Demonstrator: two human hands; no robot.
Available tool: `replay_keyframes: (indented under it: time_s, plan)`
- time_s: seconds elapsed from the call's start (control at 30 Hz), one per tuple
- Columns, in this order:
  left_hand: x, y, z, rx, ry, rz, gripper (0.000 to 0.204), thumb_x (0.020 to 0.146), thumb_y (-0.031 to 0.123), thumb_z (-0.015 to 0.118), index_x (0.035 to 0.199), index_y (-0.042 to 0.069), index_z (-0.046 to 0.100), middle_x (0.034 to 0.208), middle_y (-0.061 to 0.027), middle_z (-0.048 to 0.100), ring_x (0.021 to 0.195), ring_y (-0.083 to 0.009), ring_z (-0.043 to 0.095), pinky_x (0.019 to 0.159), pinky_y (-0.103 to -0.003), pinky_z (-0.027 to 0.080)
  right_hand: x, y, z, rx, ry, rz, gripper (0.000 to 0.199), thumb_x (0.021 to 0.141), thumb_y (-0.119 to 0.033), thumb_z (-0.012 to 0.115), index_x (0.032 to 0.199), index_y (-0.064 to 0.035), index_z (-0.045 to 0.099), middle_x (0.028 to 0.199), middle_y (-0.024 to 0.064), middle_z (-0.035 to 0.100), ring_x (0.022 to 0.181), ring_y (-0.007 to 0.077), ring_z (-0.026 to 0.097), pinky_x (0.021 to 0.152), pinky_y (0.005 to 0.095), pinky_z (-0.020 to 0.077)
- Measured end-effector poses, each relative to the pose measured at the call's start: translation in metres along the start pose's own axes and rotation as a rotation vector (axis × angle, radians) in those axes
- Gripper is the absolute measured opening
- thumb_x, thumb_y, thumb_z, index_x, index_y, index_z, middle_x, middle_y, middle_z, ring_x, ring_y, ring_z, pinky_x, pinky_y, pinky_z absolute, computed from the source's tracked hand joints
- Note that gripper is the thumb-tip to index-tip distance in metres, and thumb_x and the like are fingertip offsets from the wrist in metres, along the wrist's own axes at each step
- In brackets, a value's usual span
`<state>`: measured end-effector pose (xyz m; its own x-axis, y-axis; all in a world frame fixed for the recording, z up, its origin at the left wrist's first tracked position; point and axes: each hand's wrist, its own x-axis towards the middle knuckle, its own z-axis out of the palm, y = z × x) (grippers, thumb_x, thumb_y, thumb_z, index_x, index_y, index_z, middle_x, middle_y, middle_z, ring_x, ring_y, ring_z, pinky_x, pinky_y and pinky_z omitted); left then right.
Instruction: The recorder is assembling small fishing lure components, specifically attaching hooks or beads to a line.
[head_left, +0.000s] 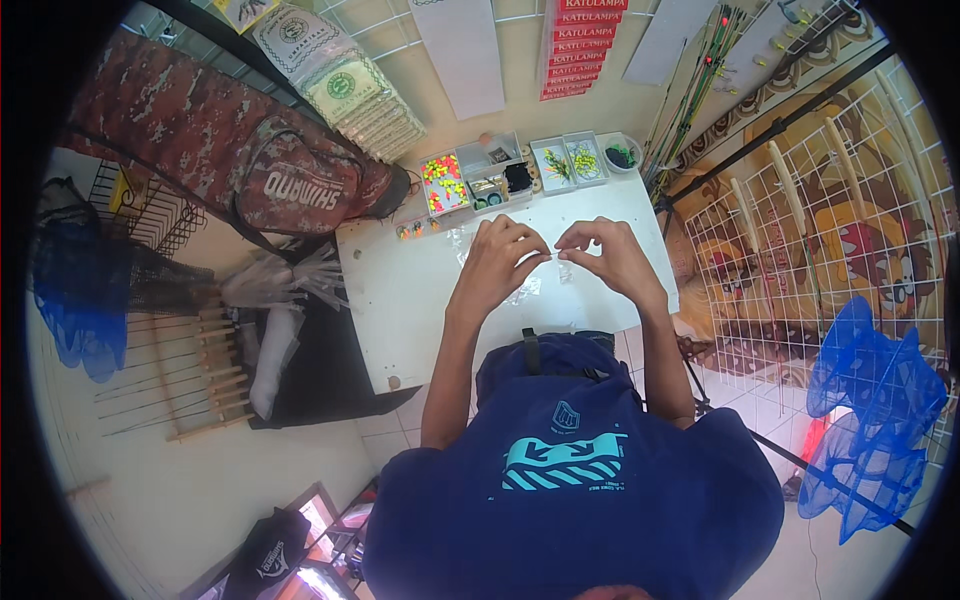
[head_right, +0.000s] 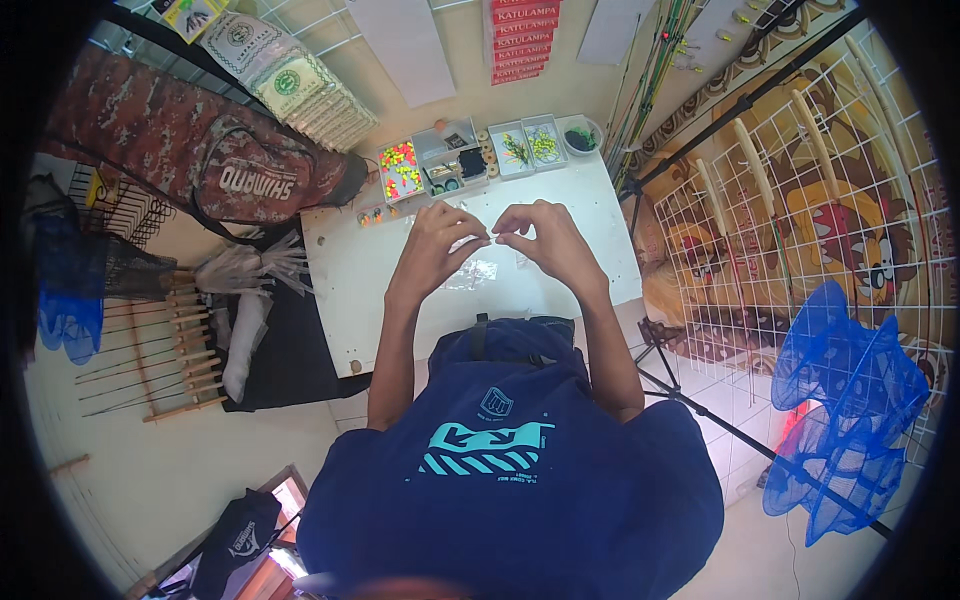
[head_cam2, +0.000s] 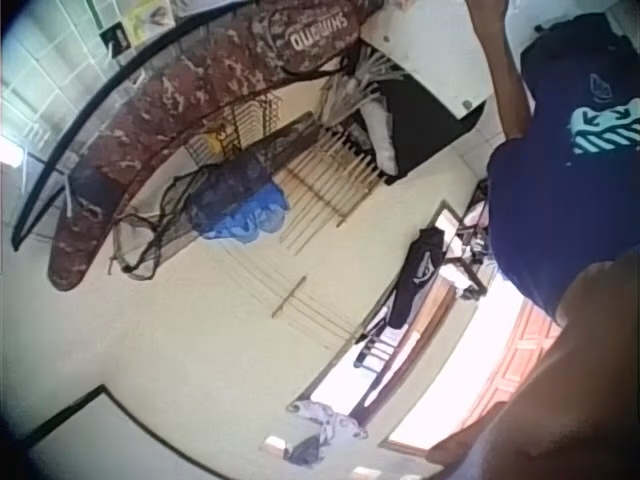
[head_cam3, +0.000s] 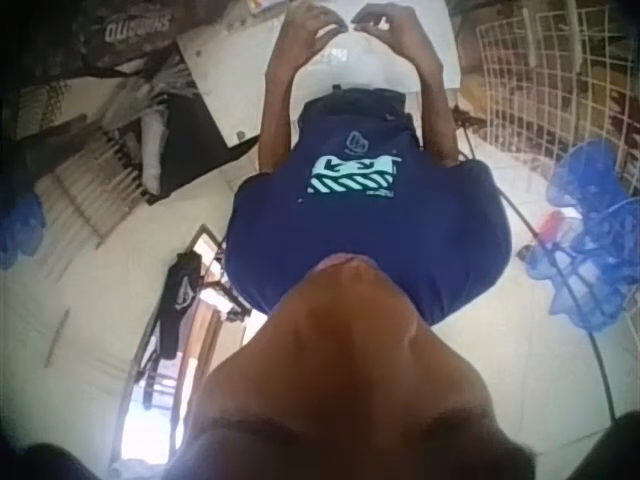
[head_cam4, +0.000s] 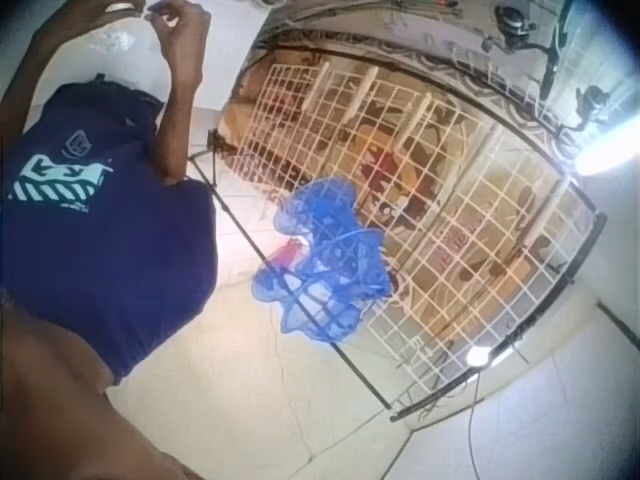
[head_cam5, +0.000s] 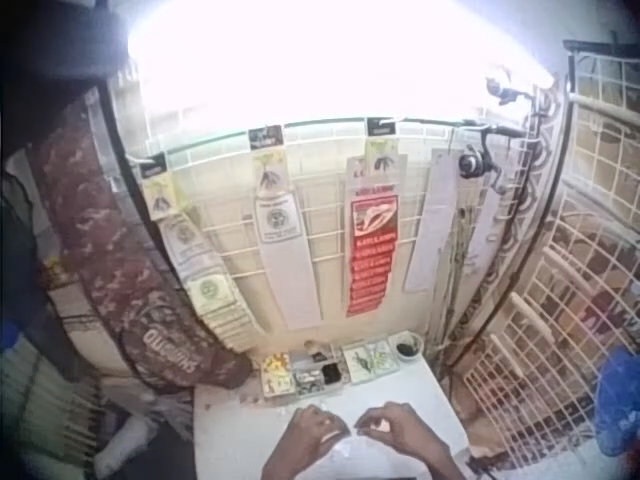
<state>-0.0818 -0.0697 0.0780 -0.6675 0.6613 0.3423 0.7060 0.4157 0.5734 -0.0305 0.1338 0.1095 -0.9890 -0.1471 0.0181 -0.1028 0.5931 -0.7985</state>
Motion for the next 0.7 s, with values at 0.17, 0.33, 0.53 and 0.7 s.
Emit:
replay_keyframes:
  time_s: [0.17,0.33,0.53,0.7]
  plan:
    - [-0.005,-0.014,0.01,-0.366,0.059,-0.245,0.013,0.08,0.017,0.075,0.089,0.007,0.071,0.081,-0.0006,0.062,0.081,-0.0142,0.052,0.075,-0.029,0.04,0.0,0.006,0.004,0.051,0.071,0.065,0.013,0.079,-0.013,0.073,0.089,-0.0059,0.072,0.083,0.0055,0.072,0.075,0.0177,0.064,0.068,0.032,0.0488]
    - [-0.019,-0.021,0.037,-1.123,0.103,-0.59,0.019,0.087,0.023,0.072,0.092,0.005,0.07,0.075,0.0064,0.057,0.072,-0.0042,0.043,0.068,-0.022,0.034,0.0,0.022,0.024,0.41,0.038,0.145,0.019,0.081,-0.017,0.074,0.094,-0.0039,0.07,0.081,0.0052,0.072,0.077,0.0101,0.063,0.067,0.0261,0.0465]
    - [-0.032,-0.026,0.058,-1.452,0.037,-0.688,0.024,0.092,0.027,0.065,0.106,0.007,0.063,0.092,0.0044,0.058,0.082,-0.0038,0.047,0.068,-0.022,0.033,-0.001,0.028,0.039,0.807,-0.033,0.342,0.025,0.079,-0.016,0.074,0.099,-0.0018,0.069,0.081,0.0057,0.073,0.075,0.0069,0.06,0.067,0.0225,0.043]
    - [-0.034,-0.022,0.062,-1.387,0.063,-0.707,0.025,0.091,0.029,0.067,0.104,0.008,0.063,0.1,0.0022,0.058,0.089,-0.0052,0.047,0.075,-0.023,0.035,0.0,0.037,0.043,0.8,-0.16,0.434,0.033,0.075,-0.02,0.078,0.101,-0.001,0.07,0.082,0.0045,0.073,0.073,0.0075,0.059,0.065,0.0218,0.0417]
